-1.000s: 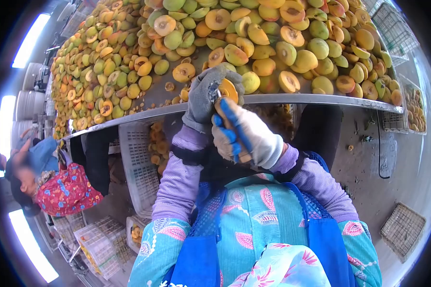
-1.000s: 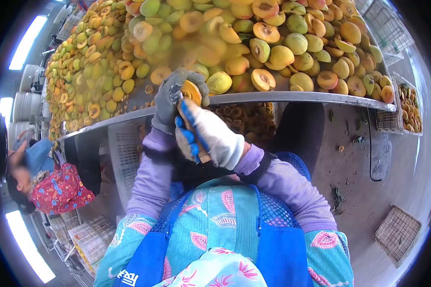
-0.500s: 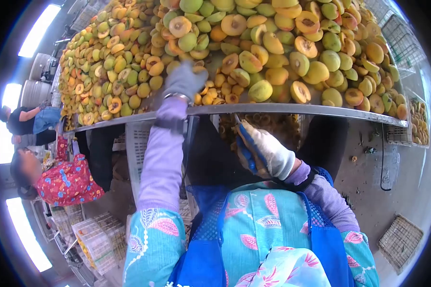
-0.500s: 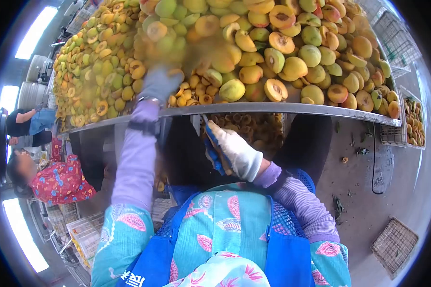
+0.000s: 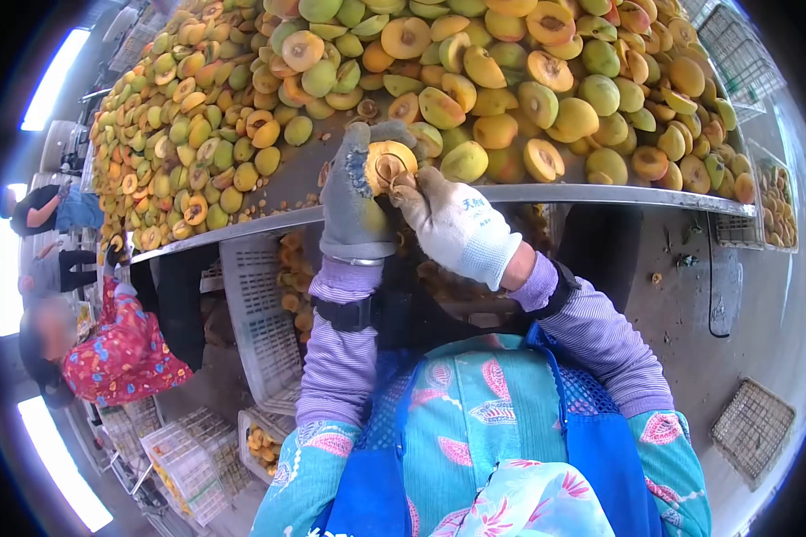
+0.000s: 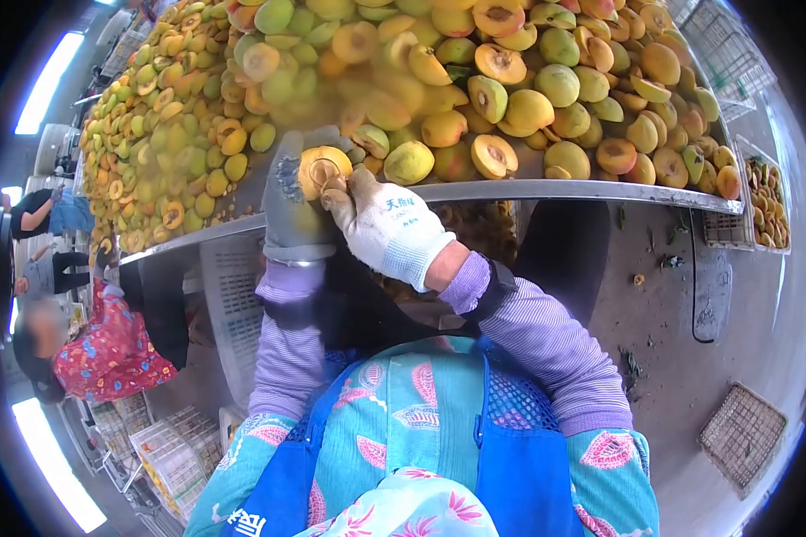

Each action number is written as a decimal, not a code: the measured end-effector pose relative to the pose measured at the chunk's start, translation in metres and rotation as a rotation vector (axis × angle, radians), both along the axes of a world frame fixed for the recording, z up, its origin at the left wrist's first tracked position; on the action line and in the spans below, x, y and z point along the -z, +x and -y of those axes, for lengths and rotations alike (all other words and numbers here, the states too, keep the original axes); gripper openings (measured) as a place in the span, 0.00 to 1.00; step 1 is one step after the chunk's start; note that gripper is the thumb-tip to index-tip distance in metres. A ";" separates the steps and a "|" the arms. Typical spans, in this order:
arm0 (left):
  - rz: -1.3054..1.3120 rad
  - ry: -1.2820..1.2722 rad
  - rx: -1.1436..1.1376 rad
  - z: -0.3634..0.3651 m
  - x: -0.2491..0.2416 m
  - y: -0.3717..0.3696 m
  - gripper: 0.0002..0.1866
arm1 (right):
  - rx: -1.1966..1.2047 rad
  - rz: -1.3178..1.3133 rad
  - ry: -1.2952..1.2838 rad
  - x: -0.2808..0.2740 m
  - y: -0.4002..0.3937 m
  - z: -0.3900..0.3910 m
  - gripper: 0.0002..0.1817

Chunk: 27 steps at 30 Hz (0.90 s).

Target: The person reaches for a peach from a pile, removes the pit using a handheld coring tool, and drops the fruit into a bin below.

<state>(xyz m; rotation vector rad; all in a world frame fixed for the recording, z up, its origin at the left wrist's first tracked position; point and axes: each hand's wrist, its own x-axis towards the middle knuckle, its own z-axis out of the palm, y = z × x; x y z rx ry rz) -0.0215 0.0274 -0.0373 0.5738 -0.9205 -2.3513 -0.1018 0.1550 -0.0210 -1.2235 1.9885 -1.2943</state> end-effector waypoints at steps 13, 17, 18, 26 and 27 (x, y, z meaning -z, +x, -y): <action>0.317 -0.382 -0.084 -0.025 -0.020 0.000 0.13 | 0.009 1.136 0.074 0.003 0.035 -0.015 0.21; 0.271 -0.402 0.112 -0.010 -0.017 0.001 0.15 | -0.313 1.739 -0.077 0.007 0.023 -0.024 0.23; 0.267 -0.412 0.099 -0.011 -0.016 -0.001 0.16 | -0.230 1.677 -0.004 0.007 0.024 -0.023 0.25; 0.359 -0.255 0.124 -0.016 -0.034 0.003 0.14 | -0.178 1.510 0.059 -0.002 0.038 -0.022 0.28; 0.409 -0.390 0.161 -0.012 -0.032 0.004 0.14 | -0.185 1.521 0.063 0.000 0.041 -0.021 0.28</action>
